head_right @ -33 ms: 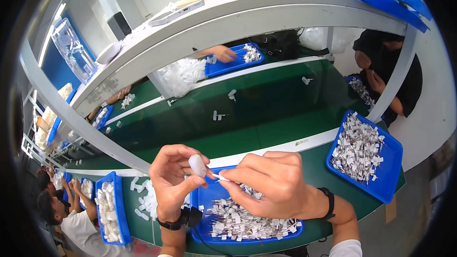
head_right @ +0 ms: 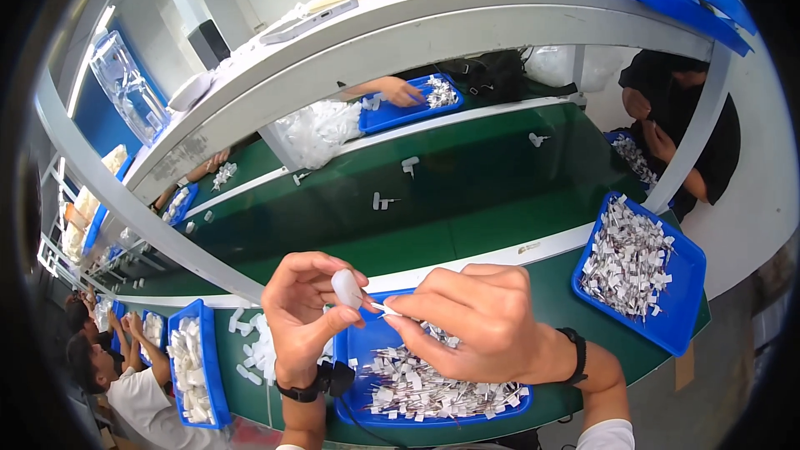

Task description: Assembling small plastic and metal components at a production line workbench.

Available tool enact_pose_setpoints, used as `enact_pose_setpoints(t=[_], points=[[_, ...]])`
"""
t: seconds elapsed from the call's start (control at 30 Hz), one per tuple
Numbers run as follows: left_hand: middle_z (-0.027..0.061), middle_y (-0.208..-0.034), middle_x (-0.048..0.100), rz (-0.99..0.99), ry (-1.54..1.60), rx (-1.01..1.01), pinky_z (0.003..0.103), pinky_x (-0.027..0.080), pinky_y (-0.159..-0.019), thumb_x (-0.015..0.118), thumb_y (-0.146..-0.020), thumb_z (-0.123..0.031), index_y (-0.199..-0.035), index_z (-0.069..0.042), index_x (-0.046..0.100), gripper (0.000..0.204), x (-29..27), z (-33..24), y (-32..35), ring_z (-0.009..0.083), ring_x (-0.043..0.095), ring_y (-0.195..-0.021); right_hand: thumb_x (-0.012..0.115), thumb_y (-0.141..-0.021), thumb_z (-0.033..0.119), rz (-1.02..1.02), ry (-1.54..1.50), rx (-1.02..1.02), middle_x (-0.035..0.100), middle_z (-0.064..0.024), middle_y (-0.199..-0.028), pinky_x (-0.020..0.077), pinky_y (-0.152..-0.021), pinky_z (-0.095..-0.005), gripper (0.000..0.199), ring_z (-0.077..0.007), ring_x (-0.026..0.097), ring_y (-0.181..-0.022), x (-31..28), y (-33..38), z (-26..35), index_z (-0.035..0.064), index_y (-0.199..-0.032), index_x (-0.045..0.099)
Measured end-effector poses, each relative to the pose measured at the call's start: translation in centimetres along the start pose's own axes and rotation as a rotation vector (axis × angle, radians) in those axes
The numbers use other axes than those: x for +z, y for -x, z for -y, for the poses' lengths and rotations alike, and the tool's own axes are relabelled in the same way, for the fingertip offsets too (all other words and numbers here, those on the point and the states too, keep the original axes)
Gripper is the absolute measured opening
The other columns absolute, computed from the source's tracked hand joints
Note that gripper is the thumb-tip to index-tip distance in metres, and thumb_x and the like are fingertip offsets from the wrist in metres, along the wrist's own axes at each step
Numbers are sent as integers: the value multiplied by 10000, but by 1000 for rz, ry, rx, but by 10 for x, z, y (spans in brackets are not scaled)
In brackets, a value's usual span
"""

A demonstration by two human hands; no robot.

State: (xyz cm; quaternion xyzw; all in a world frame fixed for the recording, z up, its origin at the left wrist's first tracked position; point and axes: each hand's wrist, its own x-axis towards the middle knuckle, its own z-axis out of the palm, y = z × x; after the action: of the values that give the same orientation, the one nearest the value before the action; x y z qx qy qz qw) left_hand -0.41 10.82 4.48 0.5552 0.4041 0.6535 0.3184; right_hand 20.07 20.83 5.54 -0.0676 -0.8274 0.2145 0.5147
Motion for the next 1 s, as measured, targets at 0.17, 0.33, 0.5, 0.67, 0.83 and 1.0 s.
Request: enact_pose_setpoints(t=[0.17,0.33,0.5,0.67,0.83,1.0], points=[[241,-1075,705,32,-7,-53,293,625,-708,805,-831,54,-1230,89,549,476,-1,1,-1,284,768,-905,837,-705,24,10,29,26,679,-29,-703,450,-454,-256,157,-151,612,-494,0,0,-2,52,-844,768],[249,-1072,702,4,93,-97,300,630,-691,800,-841,42,-1231,91,531,477,1,-3,0,289,767,-881,839,-708,-8,-18,-3,-22,694,-45,-675,411,-413,-209,171,-88,591,-446,0,-2,-4,33,-864,780],[253,-1072,700,-6,165,-113,308,632,-683,794,-853,30,-1230,93,526,467,1,-4,-1,289,766,-875,829,-705,20,-9,21,26,683,-36,-702,448,-450,-251,154,-148,621,-503,1,0,-2,48,-840,762],[250,-1072,704,-32,48,-42,294,623,-687,799,-853,19,-1220,88,544,452,0,0,0,287,766,-884,844,-710,3,-3,-16,-28,699,-51,-677,404,-413,-207,174,-82,570,-431,3,-1,-4,28,-870,781],[217,-1090,679,5,7,-40,283,603,-689,716,-891,44,-1250,81,566,391,6,-4,1,233,740,-843,844,-716,8,-24,-21,-5,700,-61,-678,407,-414,-207,174,-84,568,-425,3,-1,-6,19,-877,781],[100,-1035,525,9,8,-104,266,527,-598,545,-941,8,-1151,85,651,247,5,3,-3,125,595,-661,835,-729,6,-40,-29,16,706,-66,-685,415,-419,-208,163,-84,580,-432,-2,0,-6,12,-882,781]])
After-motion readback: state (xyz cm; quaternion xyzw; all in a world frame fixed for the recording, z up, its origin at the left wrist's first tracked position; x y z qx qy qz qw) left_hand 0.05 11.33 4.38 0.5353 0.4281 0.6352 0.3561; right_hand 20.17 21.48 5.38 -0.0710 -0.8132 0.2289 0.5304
